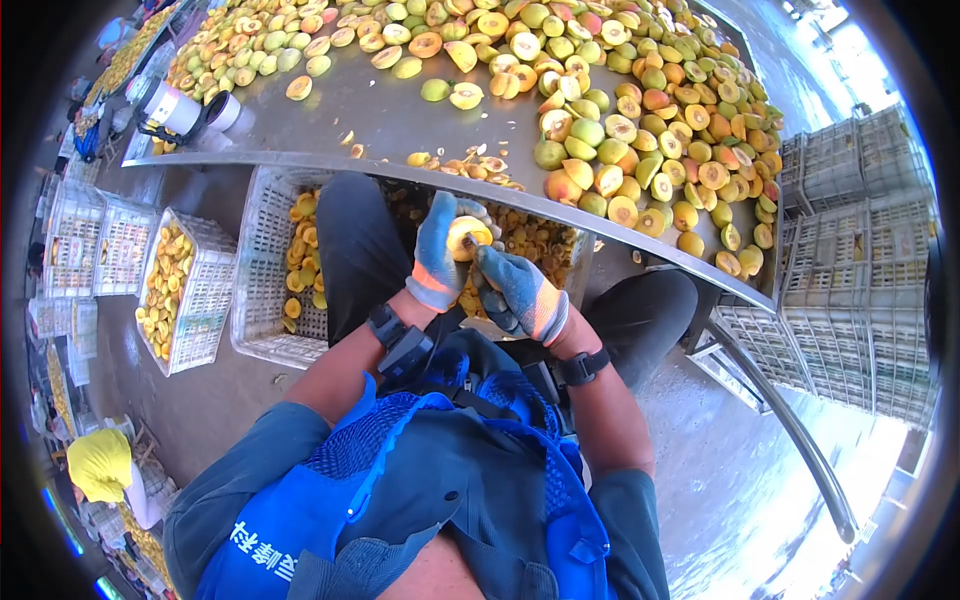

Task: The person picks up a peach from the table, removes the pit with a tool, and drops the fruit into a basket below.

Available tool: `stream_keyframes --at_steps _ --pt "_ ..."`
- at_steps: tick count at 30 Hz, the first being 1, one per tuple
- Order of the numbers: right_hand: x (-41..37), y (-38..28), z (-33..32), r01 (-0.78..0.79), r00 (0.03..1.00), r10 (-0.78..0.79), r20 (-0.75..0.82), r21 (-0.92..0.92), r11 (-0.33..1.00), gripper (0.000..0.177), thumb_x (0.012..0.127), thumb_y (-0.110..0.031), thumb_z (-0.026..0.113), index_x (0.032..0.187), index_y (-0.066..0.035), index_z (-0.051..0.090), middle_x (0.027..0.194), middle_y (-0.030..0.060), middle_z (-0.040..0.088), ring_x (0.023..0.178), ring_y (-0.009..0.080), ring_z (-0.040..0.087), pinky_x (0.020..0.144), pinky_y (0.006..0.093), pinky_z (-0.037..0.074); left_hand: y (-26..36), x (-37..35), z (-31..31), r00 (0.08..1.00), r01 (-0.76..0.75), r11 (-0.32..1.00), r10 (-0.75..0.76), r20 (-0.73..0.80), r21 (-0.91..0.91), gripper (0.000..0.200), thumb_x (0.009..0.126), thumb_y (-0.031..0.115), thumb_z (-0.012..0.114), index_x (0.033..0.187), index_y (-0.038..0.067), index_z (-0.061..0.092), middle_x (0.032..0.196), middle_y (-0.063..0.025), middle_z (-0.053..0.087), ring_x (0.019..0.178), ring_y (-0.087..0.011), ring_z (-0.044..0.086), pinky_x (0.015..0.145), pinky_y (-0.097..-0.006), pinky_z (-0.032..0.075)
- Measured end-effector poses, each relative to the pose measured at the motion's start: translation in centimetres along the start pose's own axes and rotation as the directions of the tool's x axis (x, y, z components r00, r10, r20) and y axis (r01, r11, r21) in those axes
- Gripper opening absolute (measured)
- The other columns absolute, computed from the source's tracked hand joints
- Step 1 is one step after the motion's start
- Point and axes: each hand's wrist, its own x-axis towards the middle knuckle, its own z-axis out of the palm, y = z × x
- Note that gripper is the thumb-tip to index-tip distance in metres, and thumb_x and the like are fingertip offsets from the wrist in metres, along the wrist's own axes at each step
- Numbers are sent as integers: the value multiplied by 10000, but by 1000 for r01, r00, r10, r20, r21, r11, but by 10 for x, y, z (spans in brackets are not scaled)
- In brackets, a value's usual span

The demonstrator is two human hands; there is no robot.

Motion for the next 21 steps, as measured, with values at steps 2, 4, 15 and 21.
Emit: stream_keyframes --at_steps 2,4,15,21 --pt "1 3 5 -27 999 23 47 82 996 469 1074 -480 460 881 -78 608 592 -36 493 433 64 418 408 226 306 -3 0 -10 998 -52 996 53 -15 70 504 1014 534 522 922 48 623 775 -128 659 664 -251 668 653 -365 584" --pt "0 5 8 -49 997 42 68 100 994 472 1074 -479 461 877 -77 609 594 -39 492 439 61 421 410 223 309 -2 -3 -14 997 -77 985 79 -4 157 433 1028 465 530 927 51 606 774 -113 647 639 -234 663 615 -353 578" --pt "-4 14 3 -129 986 97 139 246 961 426 1064 -468 488 934 -79 604 575 -45 469 415 59 396 396 214 320 -6 -5 -13 992 70 994 -79 98 84 431 996 480 588 857 74 622 742 -106 630 659 -248 651 607 -368 552" --pt "-8 9 -2 -125 952 -5 307 401 907 407 1068 -453 482 958 -81 603 571 -39 455 409 62 378 383 224 298 29 11 -16 994 42 999 -44 -101 -18 405 1004 454 595 914 61 635 816 -114 677 698 -252 683 673 -395 592"
